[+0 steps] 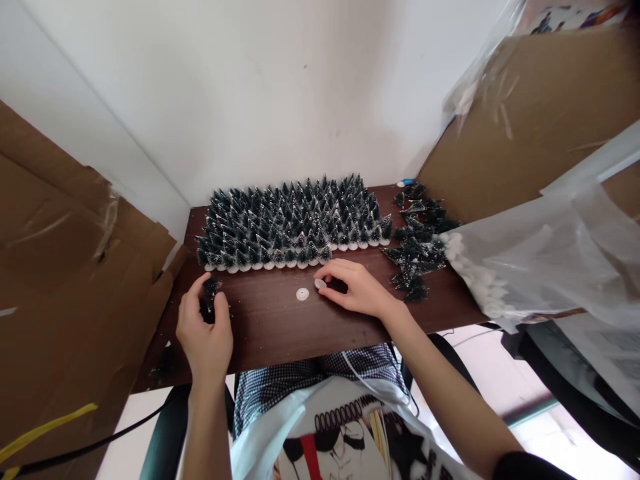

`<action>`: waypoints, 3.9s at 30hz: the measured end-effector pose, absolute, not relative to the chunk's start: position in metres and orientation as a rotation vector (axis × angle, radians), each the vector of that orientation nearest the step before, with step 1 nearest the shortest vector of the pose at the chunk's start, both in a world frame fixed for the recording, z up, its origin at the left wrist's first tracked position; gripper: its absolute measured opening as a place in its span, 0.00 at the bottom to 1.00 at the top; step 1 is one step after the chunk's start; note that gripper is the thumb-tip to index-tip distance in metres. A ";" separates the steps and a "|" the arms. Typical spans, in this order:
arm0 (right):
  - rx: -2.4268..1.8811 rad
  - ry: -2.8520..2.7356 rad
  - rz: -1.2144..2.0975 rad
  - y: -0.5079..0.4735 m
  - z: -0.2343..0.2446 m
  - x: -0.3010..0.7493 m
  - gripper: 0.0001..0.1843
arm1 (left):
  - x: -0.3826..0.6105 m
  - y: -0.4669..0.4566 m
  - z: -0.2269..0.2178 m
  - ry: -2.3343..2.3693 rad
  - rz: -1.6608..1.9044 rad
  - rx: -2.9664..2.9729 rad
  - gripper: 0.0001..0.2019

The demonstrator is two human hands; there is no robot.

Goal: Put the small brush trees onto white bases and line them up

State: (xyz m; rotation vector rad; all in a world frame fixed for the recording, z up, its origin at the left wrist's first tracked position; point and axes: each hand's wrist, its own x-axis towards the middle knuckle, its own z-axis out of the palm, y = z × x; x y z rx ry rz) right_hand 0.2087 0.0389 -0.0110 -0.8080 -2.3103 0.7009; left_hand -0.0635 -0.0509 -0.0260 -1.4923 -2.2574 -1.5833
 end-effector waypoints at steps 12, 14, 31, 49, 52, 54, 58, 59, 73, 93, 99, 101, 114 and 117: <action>-0.809 -2.310 0.690 0.039 -0.011 0.208 0.06 | -0.068 -0.053 -0.028 -2.102 -1.577 -1.414 0.16; -0.805 -2.309 0.683 0.039 -0.011 0.208 0.06 | -0.069 -0.053 -0.028 -2.079 -1.562 -1.443 0.16; -0.782 -2.181 0.790 0.038 -0.010 0.209 0.08 | -0.044 -0.060 -0.007 -1.887 -1.555 -1.430 0.17; -0.754 -1.778 1.140 0.034 -0.001 0.206 0.09 | 0.006 -0.047 -0.015 -1.727 -1.523 -2.425 0.18; -0.718 -1.727 1.248 0.033 -0.002 0.206 0.11 | 0.006 -0.045 -0.015 -1.727 -1.504 -2.434 0.18; -0.696 -1.708 1.314 0.033 -0.003 0.206 0.12 | 0.006 -0.044 -0.014 -1.713 -1.494 -2.442 0.19; -0.689 -1.678 1.377 0.033 -0.004 0.207 0.12 | 0.007 -0.043 -0.012 -1.700 -1.483 -2.453 0.18; -0.688 -1.674 1.379 0.033 -0.004 0.207 0.12 | 0.007 -0.043 -0.012 -1.698 -1.480 -2.455 0.18; -0.653 -1.708 1.350 0.034 -0.003 0.207 0.10 | 0.010 -0.043 -0.010 -1.651 -1.451 -2.495 0.18; -0.641 -1.678 1.410 0.032 -0.002 0.207 0.12 | 0.015 -0.043 -0.014 -1.682 -1.468 -2.497 0.20; -0.596 -1.641 1.447 0.032 -0.004 0.208 0.20 | 0.016 -0.045 -0.016 -1.686 -1.483 -2.470 0.20; -0.576 -1.646 1.453 0.032 -0.005 0.208 0.26 | 0.016 -0.045 -0.017 -1.751 -1.530 -2.433 0.22; -0.602 -1.979 1.257 0.033 -0.006 0.207 0.33 | 0.022 -0.041 -0.012 -1.889 -1.634 -2.320 0.08; -0.588 -2.032 1.200 0.034 -0.008 0.207 0.33 | 0.023 -0.040 -0.012 -1.900 -1.633 -2.327 0.08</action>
